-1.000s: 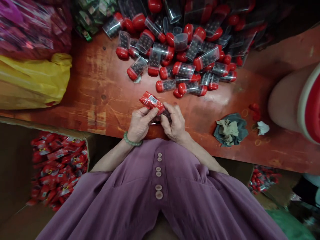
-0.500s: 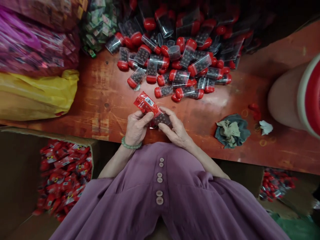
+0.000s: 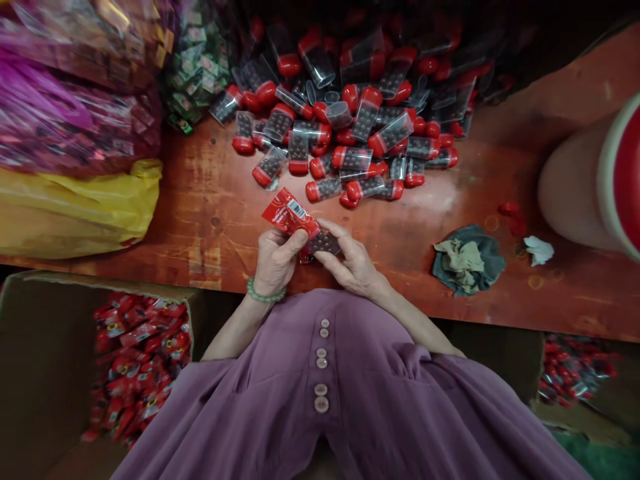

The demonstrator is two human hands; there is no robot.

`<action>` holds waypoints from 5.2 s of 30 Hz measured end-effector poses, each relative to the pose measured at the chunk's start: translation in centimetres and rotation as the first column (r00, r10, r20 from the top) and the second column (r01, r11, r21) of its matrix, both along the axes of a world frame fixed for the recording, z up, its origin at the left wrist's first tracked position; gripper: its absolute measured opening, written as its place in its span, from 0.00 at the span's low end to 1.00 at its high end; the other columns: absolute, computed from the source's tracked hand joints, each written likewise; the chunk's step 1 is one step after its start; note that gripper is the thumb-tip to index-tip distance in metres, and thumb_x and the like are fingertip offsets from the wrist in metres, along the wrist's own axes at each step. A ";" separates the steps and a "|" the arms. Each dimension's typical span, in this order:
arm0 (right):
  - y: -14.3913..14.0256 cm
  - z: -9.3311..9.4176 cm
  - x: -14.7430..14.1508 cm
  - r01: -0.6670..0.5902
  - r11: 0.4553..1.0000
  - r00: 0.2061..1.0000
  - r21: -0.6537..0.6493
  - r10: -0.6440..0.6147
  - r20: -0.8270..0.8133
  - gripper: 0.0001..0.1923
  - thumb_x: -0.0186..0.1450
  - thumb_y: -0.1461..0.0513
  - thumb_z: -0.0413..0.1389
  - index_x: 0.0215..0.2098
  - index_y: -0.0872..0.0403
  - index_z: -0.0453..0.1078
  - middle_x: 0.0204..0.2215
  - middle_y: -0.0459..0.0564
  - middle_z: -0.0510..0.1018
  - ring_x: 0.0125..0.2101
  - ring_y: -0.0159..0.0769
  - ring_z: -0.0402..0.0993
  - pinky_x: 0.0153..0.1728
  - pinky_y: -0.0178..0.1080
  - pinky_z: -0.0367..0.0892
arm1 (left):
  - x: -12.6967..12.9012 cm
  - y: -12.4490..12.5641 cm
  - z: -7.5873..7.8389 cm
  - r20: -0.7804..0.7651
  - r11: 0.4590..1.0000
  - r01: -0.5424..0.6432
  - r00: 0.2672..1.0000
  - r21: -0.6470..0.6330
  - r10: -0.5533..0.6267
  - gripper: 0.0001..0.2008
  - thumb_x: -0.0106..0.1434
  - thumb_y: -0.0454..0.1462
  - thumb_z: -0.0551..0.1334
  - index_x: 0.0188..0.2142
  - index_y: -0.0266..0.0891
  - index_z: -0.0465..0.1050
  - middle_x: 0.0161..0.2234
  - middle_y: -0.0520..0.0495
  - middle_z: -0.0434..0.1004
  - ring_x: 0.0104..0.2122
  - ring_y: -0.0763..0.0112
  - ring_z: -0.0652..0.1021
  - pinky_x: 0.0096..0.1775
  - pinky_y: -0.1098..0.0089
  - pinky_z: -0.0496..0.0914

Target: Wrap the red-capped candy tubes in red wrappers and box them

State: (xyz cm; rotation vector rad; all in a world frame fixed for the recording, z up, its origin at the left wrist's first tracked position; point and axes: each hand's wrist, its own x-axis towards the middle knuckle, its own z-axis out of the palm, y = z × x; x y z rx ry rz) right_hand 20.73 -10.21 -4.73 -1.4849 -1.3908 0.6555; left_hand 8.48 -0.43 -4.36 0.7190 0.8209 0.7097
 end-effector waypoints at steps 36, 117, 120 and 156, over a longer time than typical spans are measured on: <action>1.5 -1.2 -0.3 0.089 0.996 0.993 -0.025 -0.091 -0.071 0.26 0.72 0.54 0.50 0.66 0.49 0.53 0.59 0.56 0.71 0.55 0.41 0.73 0.55 0.48 0.74 | 1.2 0.5 0.2 0.082 0.995 -0.022 0.996 -0.099 0.030 0.18 0.44 0.47 0.78 0.29 0.39 0.81 0.29 0.49 0.83 0.37 0.65 0.83 0.45 0.67 0.77; 0.5 -0.2 -1.3 0.274 0.959 0.957 0.069 -0.265 -0.118 0.09 0.69 0.57 0.57 0.47 0.50 0.68 0.34 0.44 0.80 0.27 0.29 0.76 0.29 0.34 0.73 | 0.9 -0.3 0.9 0.117 0.999 -0.041 0.992 -0.003 0.041 0.19 0.47 0.48 0.77 0.33 0.39 0.80 0.34 0.47 0.84 0.44 0.58 0.83 0.50 0.61 0.77; 0.4 -0.3 -1.1 0.259 0.943 0.956 0.207 -0.281 0.083 0.09 0.68 0.60 0.58 0.47 0.50 0.68 0.38 0.48 0.81 0.34 0.32 0.79 0.35 0.35 0.75 | 0.6 0.1 0.5 0.153 0.998 0.027 0.988 0.058 -0.036 0.17 0.50 0.48 0.75 0.33 0.40 0.80 0.35 0.47 0.84 0.43 0.59 0.83 0.49 0.62 0.77; 0.1 -2.2 -0.3 0.079 0.995 0.946 -0.064 -0.095 -0.311 0.18 0.68 0.53 0.59 0.54 0.47 0.64 0.41 0.47 0.78 0.34 0.32 0.78 0.36 0.39 0.77 | 0.4 -0.4 0.2 0.073 0.997 0.012 0.997 -0.077 -0.007 0.17 0.47 0.46 0.77 0.31 0.39 0.81 0.28 0.50 0.82 0.30 0.70 0.81 0.39 0.69 0.75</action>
